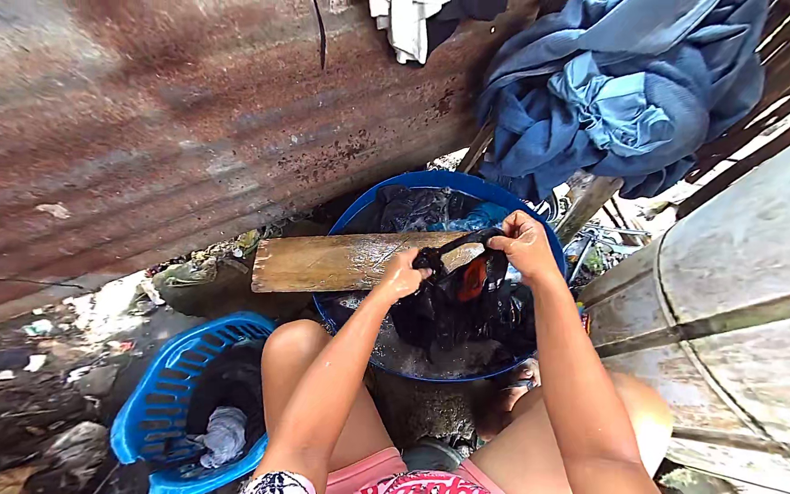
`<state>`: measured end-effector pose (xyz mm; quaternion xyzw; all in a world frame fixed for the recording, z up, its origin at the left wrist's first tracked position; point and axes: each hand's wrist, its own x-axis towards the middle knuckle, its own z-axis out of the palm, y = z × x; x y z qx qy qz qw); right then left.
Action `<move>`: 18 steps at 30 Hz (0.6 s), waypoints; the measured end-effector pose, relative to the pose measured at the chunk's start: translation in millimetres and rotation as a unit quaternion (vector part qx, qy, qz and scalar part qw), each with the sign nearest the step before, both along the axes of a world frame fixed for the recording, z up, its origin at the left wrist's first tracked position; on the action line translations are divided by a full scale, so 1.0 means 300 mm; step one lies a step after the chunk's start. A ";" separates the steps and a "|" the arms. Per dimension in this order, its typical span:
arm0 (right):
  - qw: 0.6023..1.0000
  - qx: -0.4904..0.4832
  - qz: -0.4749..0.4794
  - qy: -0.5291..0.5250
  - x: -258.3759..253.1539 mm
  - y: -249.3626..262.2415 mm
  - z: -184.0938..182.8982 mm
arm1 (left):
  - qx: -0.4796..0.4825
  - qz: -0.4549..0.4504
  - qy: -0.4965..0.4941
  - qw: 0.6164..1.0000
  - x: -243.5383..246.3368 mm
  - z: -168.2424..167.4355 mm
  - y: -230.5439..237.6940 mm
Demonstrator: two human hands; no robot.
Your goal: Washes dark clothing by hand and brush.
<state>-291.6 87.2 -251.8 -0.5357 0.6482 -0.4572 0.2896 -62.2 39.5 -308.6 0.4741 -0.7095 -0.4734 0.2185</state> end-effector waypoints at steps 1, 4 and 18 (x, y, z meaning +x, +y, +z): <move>0.997 0.054 -0.014 0.055 -0.033 0.000 -0.017 | 0.006 0.020 0.010 1.000 0.009 -0.004 -0.017; 0.955 0.213 -0.017 0.206 -0.070 -0.003 -0.065 | 0.015 0.077 -0.036 0.996 0.025 -0.018 -0.081; 0.802 0.474 0.185 0.313 0.333 0.136 -0.485 | -0.010 -0.228 -0.432 0.873 -0.110 -0.312 0.272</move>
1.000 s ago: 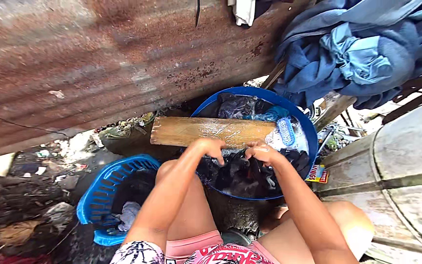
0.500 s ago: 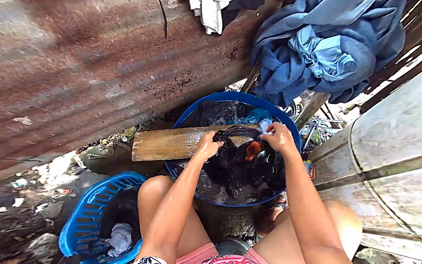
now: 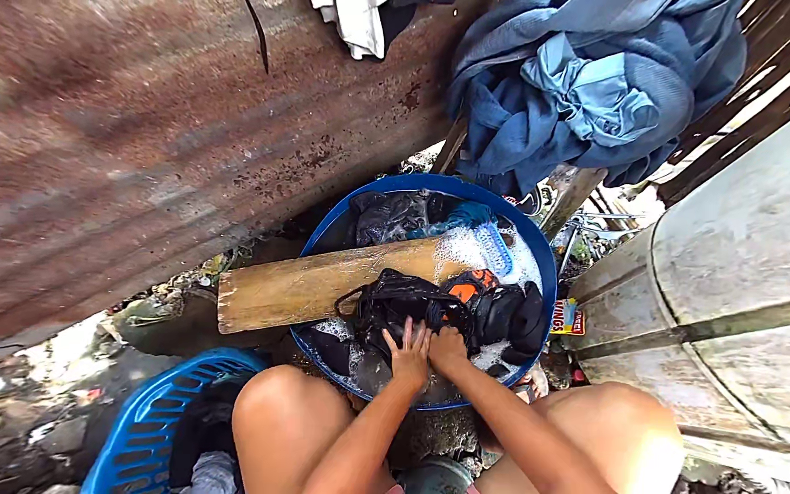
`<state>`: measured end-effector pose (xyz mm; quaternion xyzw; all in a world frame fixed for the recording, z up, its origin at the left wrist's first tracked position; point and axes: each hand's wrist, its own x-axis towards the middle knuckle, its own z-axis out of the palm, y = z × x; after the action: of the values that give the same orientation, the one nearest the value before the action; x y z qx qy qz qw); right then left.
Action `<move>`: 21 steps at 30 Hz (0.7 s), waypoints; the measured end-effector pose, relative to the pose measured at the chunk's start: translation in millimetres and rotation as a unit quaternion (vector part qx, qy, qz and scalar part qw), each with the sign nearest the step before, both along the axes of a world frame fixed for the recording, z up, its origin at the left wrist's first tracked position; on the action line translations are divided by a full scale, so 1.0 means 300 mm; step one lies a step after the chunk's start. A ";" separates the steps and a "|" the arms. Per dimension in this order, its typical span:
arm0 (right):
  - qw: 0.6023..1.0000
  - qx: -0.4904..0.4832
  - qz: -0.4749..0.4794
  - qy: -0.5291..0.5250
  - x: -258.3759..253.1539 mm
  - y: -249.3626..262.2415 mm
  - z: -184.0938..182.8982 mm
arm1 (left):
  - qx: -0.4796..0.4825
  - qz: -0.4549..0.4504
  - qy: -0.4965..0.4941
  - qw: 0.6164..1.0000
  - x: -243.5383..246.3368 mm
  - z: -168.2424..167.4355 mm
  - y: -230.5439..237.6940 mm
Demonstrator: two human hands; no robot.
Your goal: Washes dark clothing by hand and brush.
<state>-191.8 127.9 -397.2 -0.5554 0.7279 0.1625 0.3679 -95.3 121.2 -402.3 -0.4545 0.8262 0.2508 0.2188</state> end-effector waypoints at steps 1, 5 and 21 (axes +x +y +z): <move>1.000 0.006 0.004 0.004 -0.004 0.002 -0.011 | 0.019 -0.002 -0.010 1.000 -0.004 -0.015 0.006; 0.997 0.035 0.064 -0.012 -0.036 -0.011 -0.020 | 0.093 -0.010 -0.050 0.994 -0.013 -0.046 -0.044; 0.757 -0.364 -0.217 -0.498 -0.383 -0.157 0.453 | 0.132 0.172 0.582 0.783 0.140 0.416 -0.385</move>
<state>-306.8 80.8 -261.3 -0.4773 0.5475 -0.4981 0.4737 -53.5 5.7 -277.5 -0.3230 0.6635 0.6080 -0.2928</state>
